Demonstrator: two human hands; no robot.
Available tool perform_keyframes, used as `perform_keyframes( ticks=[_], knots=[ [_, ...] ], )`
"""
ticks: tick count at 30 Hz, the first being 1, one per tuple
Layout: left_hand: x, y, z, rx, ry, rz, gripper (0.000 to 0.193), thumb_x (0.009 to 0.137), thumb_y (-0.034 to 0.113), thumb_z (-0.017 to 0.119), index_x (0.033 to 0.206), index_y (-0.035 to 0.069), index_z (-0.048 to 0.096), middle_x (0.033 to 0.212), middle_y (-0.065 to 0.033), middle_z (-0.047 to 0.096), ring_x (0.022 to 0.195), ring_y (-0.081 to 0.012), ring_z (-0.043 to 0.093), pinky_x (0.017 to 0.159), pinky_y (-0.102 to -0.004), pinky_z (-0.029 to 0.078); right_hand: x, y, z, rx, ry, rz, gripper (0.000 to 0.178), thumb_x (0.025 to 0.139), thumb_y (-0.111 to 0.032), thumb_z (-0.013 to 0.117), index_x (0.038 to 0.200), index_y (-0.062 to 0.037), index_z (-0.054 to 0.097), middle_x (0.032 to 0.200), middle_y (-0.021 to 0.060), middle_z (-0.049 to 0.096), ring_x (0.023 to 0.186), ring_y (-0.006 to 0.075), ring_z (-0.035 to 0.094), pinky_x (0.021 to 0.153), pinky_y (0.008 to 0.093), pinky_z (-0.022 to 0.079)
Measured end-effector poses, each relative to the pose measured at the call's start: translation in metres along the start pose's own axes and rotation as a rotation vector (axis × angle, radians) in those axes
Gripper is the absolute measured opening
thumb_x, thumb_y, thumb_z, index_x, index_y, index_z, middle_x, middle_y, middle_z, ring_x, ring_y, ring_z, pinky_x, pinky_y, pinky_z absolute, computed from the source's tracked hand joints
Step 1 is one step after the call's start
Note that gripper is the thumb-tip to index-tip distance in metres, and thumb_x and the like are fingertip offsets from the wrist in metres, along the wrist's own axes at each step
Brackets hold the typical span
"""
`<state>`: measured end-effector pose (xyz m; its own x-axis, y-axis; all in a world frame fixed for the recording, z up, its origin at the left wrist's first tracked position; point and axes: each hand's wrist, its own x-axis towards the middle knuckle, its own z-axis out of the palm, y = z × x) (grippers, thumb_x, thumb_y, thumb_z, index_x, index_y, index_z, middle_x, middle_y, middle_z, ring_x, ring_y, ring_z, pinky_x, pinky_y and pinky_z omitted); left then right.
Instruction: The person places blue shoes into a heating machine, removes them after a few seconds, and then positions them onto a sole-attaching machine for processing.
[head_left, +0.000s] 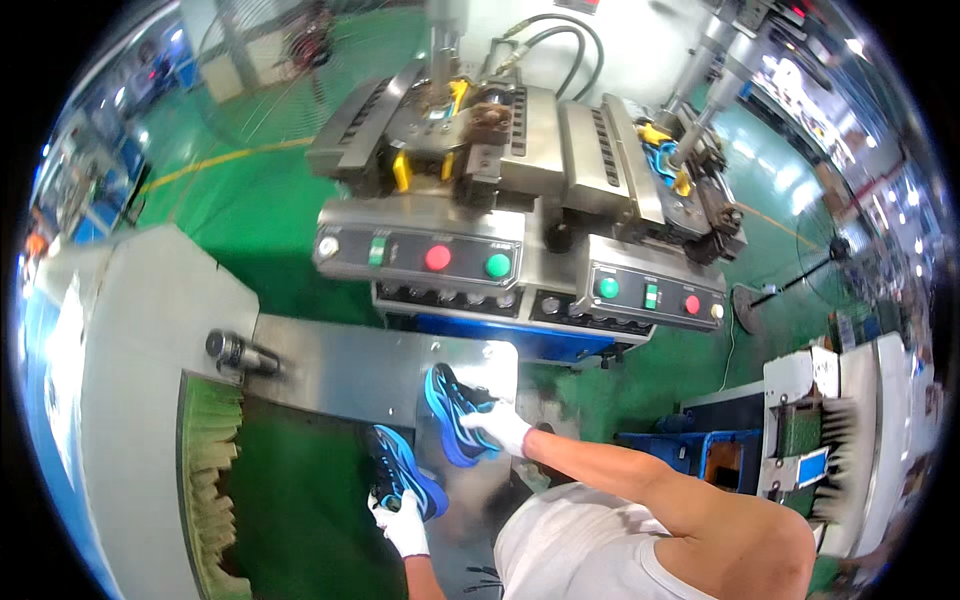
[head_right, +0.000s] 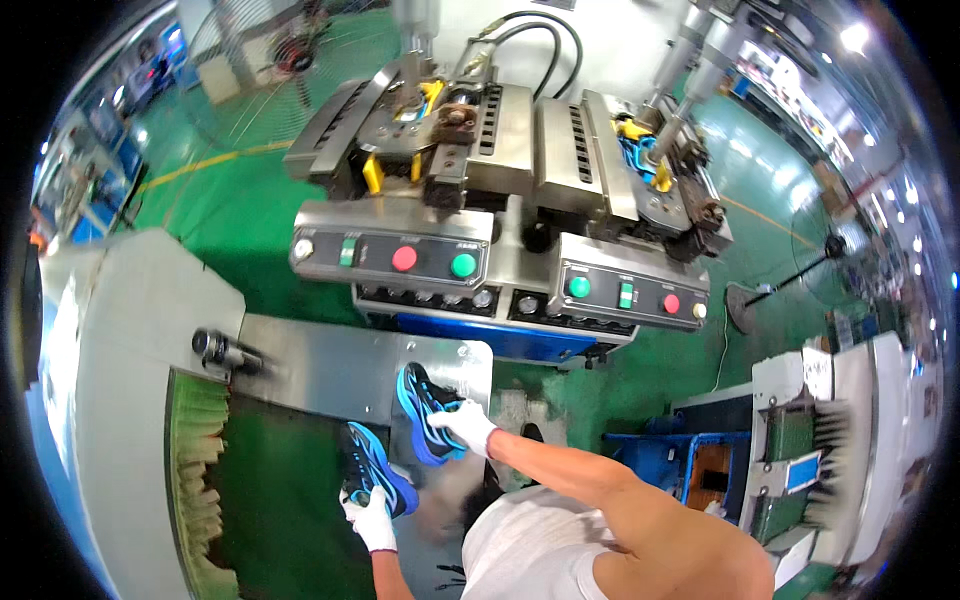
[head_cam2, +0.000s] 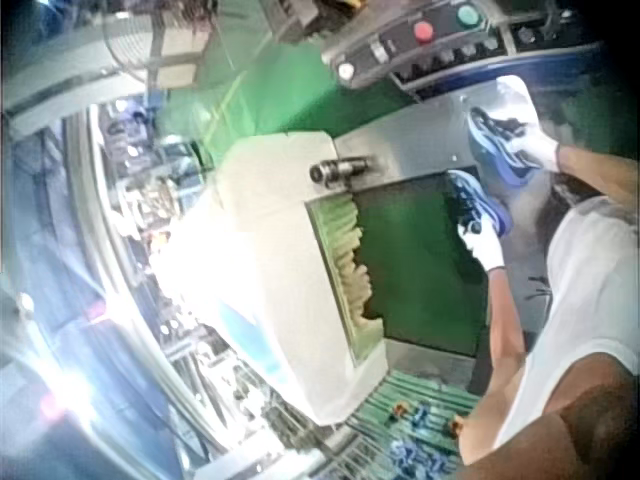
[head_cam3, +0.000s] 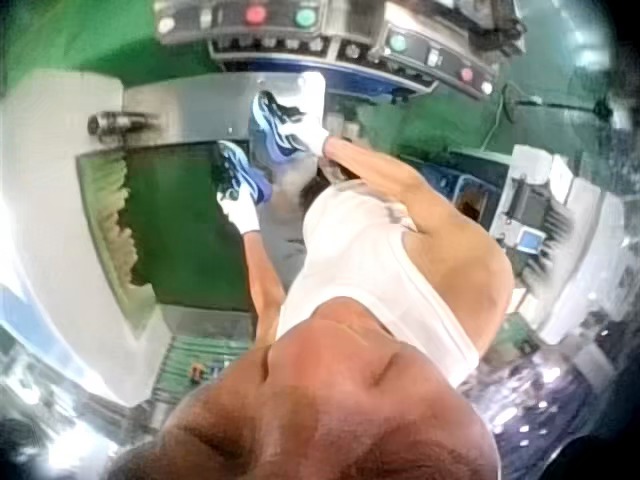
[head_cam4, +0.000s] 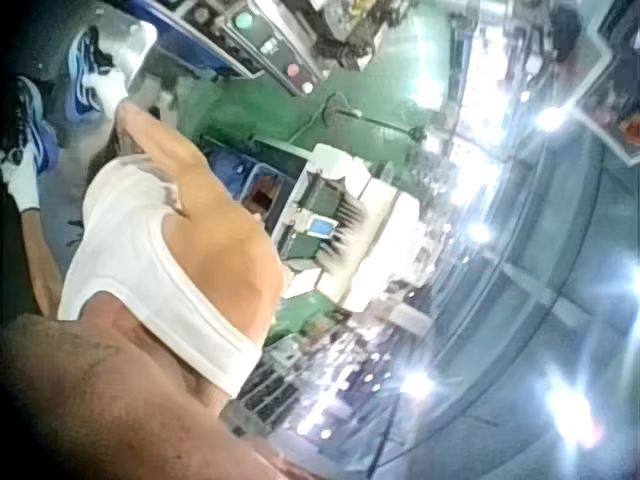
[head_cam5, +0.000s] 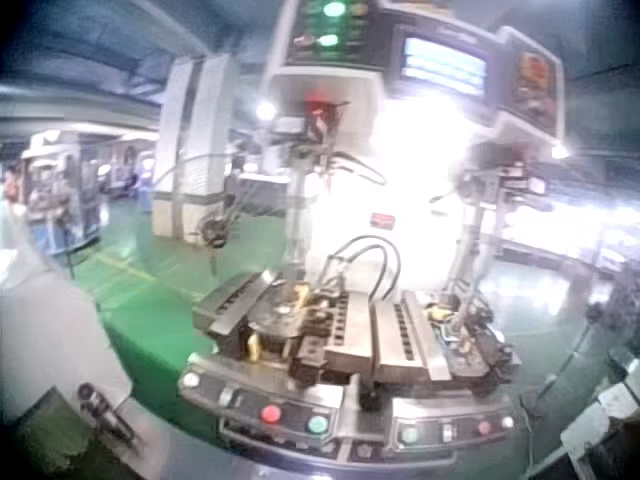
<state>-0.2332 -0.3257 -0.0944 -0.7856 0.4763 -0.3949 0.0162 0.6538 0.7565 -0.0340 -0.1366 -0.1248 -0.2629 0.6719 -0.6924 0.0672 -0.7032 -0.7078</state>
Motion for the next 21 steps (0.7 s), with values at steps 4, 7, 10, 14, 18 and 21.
perform_keyframes(
  ticks=[4, 7, 10, 14, 18, 21],
  knots=[
    [-0.005, 0.043, 0.057, -0.176, -0.322, 0.221, 0.066, 0.082, 0.008, 0.076, 0.141, -0.002, 0.046, 0.118, -0.0134, 0.064, 0.103, -0.023, 0.064, 0.094, -0.0374, 0.053, -0.076, -0.006, -0.057, 0.377, -0.036, -0.044, 0.028, 0.084, -0.012, 0.084, 0.108, -0.0009, 0.075, 0.098, 0.0052, 0.074, 0.082, 0.0139, 0.069, 0.077, 0.0296, 0.056],
    [-0.064, 0.112, 0.107, 0.007, -0.561, 0.426, 0.067, 0.078, 0.012, 0.081, 0.136, 0.0, 0.052, 0.112, -0.0093, 0.066, 0.096, -0.0189, 0.063, 0.088, -0.0358, 0.054, -0.156, -0.019, -0.107, 0.377, 0.233, 0.059, 0.015, 0.082, -0.016, 0.087, 0.08, -0.0094, 0.074, 0.064, -0.0031, 0.06, 0.047, 0.0064, 0.047, 0.042, 0.0281, 0.03],
    [-0.109, 0.128, 0.166, 0.055, -0.816, 0.656, 0.068, 0.077, 0.013, 0.084, 0.136, 0.0, 0.052, 0.116, -0.0106, 0.066, 0.102, -0.0197, 0.063, 0.093, -0.0364, 0.053, -0.214, 0.006, -0.17, 0.618, 0.454, -0.082, 0.014, 0.082, -0.013, 0.087, 0.082, -0.0081, 0.074, 0.066, -0.0014, 0.062, 0.048, 0.0081, 0.049, 0.043, 0.029, 0.034],
    [-0.203, 0.162, 0.231, 0.116, -1.166, 0.791, 0.07, 0.079, 0.008, 0.083, 0.14, -0.001, 0.049, 0.116, -0.0089, 0.066, 0.1, -0.0166, 0.063, 0.091, -0.0336, 0.053, -0.286, 0.036, -0.231, 0.978, 0.757, -0.361, 0.024, 0.079, -0.009, 0.089, 0.096, -0.0029, 0.074, 0.082, 0.0019, 0.069, 0.06, 0.0124, 0.058, 0.053, 0.0314, 0.048],
    [-0.32, 0.198, 0.271, 0.167, -1.49, 0.837, 0.068, 0.081, 0.006, 0.081, 0.141, -0.001, 0.049, 0.116, -0.0066, 0.065, 0.097, -0.014, 0.061, 0.09, -0.0323, 0.053, -0.354, 0.078, -0.286, 1.125, 1.086, -0.634, 0.026, 0.076, -0.005, 0.089, 0.097, -0.0018, 0.074, 0.087, 0.004, 0.071, 0.068, 0.0126, 0.062, 0.057, 0.0316, 0.05],
    [-0.412, 0.21, 0.308, 0.362, -1.64, 0.898, 0.07, 0.081, 0.006, 0.081, 0.142, -0.002, 0.048, 0.115, -0.0065, 0.065, 0.097, -0.0142, 0.061, 0.091, -0.0323, 0.053, -0.444, 0.096, -0.316, 1.133, 1.345, -0.628, 0.032, 0.078, -0.009, 0.088, 0.106, -0.0039, 0.072, 0.094, 0.0035, 0.072, 0.079, 0.0124, 0.067, 0.068, 0.0308, 0.052]
  ],
)
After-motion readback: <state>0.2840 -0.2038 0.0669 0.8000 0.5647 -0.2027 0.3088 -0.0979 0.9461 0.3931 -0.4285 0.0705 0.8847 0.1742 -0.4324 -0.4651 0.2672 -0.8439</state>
